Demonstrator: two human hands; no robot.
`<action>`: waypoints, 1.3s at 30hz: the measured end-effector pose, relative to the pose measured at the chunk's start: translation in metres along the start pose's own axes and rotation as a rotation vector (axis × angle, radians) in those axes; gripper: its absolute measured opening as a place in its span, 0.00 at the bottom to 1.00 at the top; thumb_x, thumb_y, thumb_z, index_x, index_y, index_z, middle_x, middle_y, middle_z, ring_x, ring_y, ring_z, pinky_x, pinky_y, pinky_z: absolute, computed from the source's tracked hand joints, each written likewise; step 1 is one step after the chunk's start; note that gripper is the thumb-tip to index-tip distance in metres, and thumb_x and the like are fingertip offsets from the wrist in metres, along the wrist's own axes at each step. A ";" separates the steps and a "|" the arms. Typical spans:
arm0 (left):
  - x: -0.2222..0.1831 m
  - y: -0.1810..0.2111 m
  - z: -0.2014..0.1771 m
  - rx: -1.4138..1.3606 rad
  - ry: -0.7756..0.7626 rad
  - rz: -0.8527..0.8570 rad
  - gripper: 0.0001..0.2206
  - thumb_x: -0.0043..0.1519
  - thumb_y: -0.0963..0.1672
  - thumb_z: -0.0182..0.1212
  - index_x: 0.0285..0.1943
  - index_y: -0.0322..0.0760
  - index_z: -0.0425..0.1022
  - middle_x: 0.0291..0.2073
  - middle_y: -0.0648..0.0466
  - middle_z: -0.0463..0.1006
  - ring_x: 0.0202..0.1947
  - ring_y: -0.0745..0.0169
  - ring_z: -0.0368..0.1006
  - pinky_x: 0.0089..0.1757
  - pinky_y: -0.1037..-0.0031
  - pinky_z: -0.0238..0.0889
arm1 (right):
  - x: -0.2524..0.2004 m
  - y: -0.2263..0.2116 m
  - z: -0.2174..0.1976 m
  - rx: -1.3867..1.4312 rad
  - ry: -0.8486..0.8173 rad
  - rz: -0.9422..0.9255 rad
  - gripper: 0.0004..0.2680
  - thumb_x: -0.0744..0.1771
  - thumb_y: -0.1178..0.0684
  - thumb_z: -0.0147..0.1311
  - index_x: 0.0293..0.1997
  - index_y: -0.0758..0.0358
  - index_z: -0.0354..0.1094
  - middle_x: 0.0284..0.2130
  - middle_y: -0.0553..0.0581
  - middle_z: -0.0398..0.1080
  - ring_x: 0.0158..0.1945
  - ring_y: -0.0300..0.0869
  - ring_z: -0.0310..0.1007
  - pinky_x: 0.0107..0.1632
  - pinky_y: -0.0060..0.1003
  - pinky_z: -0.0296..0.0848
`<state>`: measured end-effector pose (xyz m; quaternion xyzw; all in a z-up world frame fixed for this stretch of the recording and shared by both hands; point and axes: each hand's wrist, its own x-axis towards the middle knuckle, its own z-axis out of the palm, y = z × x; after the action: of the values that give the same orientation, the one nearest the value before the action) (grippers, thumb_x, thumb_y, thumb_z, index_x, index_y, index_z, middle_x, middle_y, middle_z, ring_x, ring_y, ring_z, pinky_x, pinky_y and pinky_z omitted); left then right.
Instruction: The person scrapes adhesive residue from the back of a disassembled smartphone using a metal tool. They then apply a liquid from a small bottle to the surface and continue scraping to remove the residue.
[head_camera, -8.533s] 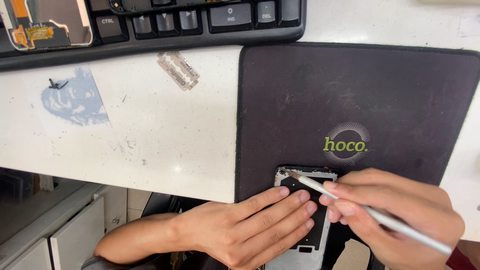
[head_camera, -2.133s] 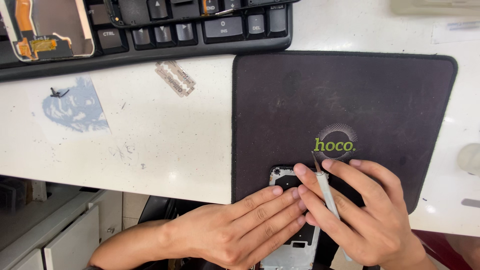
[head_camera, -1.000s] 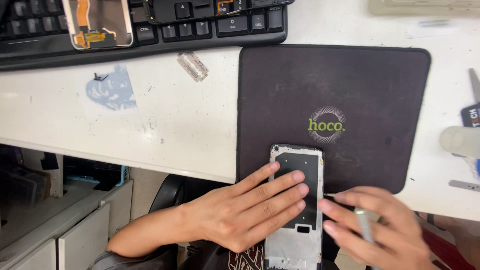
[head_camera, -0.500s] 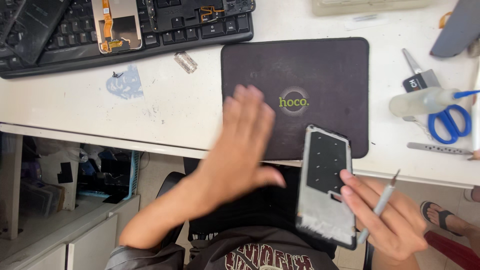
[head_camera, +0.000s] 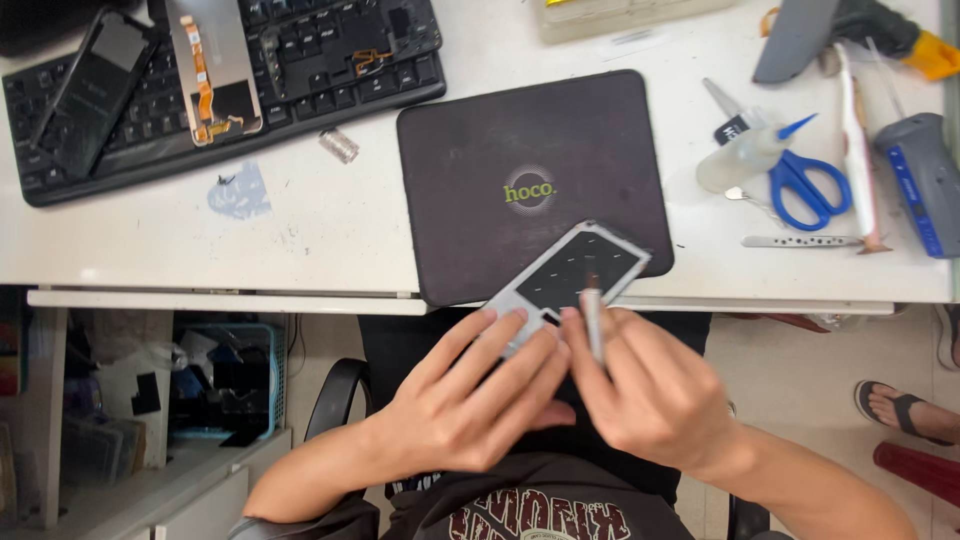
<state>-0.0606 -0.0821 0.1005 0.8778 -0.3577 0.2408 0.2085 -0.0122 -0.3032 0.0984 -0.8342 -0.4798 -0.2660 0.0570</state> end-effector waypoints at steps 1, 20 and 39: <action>0.002 -0.001 0.008 0.027 0.005 -0.014 0.19 0.64 0.49 0.71 0.51 0.26 0.78 0.49 0.44 0.79 0.51 0.46 0.77 0.52 0.58 0.72 | 0.004 -0.002 0.001 0.011 -0.008 -0.012 0.09 0.61 0.64 0.60 0.43 0.75 0.78 0.37 0.65 0.77 0.35 0.46 0.77 0.37 0.32 0.78; -0.020 -0.071 0.033 0.035 -0.277 0.121 0.17 0.60 0.43 0.64 0.58 0.31 0.79 0.55 0.45 0.80 0.49 0.53 0.77 0.52 0.62 0.72 | -0.054 0.049 0.041 1.160 0.183 0.734 0.26 0.74 0.34 0.36 0.59 0.74 0.70 0.37 0.58 0.75 0.36 0.39 0.77 0.44 0.32 0.79; -0.018 -0.090 0.068 0.001 -0.226 0.109 0.13 0.69 0.51 0.64 0.53 0.39 0.81 0.52 0.53 0.83 0.50 0.57 0.79 0.50 0.69 0.73 | -0.050 0.060 0.060 0.942 0.082 0.856 0.07 0.64 0.65 0.62 0.44 0.71 0.72 0.38 0.64 0.77 0.38 0.43 0.84 0.42 0.31 0.84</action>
<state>0.0128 -0.0499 0.0189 0.8787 -0.4259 0.1516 0.1533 0.0416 -0.3527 0.0325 -0.8267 -0.1671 -0.0121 0.5372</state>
